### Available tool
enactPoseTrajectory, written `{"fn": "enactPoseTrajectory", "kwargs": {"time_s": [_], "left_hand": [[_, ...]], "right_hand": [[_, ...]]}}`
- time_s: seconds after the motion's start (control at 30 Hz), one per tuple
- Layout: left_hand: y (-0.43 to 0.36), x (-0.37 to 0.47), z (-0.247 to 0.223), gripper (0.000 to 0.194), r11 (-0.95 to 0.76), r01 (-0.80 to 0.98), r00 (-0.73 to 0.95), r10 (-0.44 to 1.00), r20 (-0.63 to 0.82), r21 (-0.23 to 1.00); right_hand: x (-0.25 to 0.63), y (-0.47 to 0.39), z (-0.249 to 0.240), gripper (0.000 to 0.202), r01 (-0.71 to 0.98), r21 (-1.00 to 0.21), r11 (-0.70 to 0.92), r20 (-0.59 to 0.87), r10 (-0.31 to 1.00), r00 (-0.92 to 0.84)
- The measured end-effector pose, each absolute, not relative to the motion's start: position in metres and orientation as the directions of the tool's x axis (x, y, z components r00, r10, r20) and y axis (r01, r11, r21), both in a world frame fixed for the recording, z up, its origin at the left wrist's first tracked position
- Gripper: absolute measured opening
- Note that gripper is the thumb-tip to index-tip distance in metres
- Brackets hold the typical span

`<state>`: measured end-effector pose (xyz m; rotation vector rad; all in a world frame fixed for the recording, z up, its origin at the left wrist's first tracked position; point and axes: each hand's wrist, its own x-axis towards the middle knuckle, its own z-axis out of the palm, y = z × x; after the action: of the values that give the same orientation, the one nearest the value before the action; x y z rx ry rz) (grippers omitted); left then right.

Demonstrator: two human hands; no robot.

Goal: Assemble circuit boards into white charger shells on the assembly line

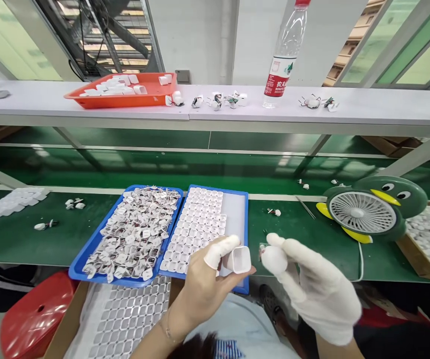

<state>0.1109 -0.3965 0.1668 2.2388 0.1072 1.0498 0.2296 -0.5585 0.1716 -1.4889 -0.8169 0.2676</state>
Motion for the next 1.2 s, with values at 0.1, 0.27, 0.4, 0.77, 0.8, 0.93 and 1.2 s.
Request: {"fn": "enactPoseTrajectory", "kwargs": {"time_s": [0.1,0.27,0.4,0.77,0.8,0.93,1.2], "left_hand": [[-0.397,0.111,0.170,0.055,-0.794,-0.252,0.650,0.285,0.705,0.554],[-0.396,0.107,0.176,0.054,-0.829,-0.262,0.660,0.221,0.718,0.495],[-0.394,0.103,0.176,0.050,-0.827,-0.258,0.693,0.202,0.692,0.500],[-0.393,0.099,0.171,0.053,-0.908,-0.174,0.710,0.153,0.687,0.382],[-0.393,0.099,0.170,0.054,-0.912,-0.165,0.711,0.153,0.686,0.375],[-0.395,0.100,0.165,0.060,-0.928,-0.141,0.710,0.148,0.689,0.345],[-0.400,0.102,0.160,0.054,-0.913,-0.104,0.730,0.200,0.654,0.395]], "right_hand": [[0.225,-0.558,0.178,0.066,0.600,-0.791,0.121,0.502,0.689,0.522],[0.224,-0.556,0.180,0.077,0.825,-0.563,0.055,0.606,0.705,0.367],[0.225,-0.553,0.186,0.074,0.855,-0.514,0.074,0.612,0.730,0.305],[0.227,-0.552,0.179,0.065,0.832,-0.555,-0.003,0.461,0.832,0.310],[0.227,-0.552,0.179,0.064,0.823,-0.567,-0.005,0.448,0.837,0.314],[0.226,-0.551,0.179,0.064,0.814,-0.580,-0.005,0.437,0.842,0.317],[0.230,-0.550,0.182,0.063,0.714,-0.699,0.037,0.403,0.845,0.351]]}}
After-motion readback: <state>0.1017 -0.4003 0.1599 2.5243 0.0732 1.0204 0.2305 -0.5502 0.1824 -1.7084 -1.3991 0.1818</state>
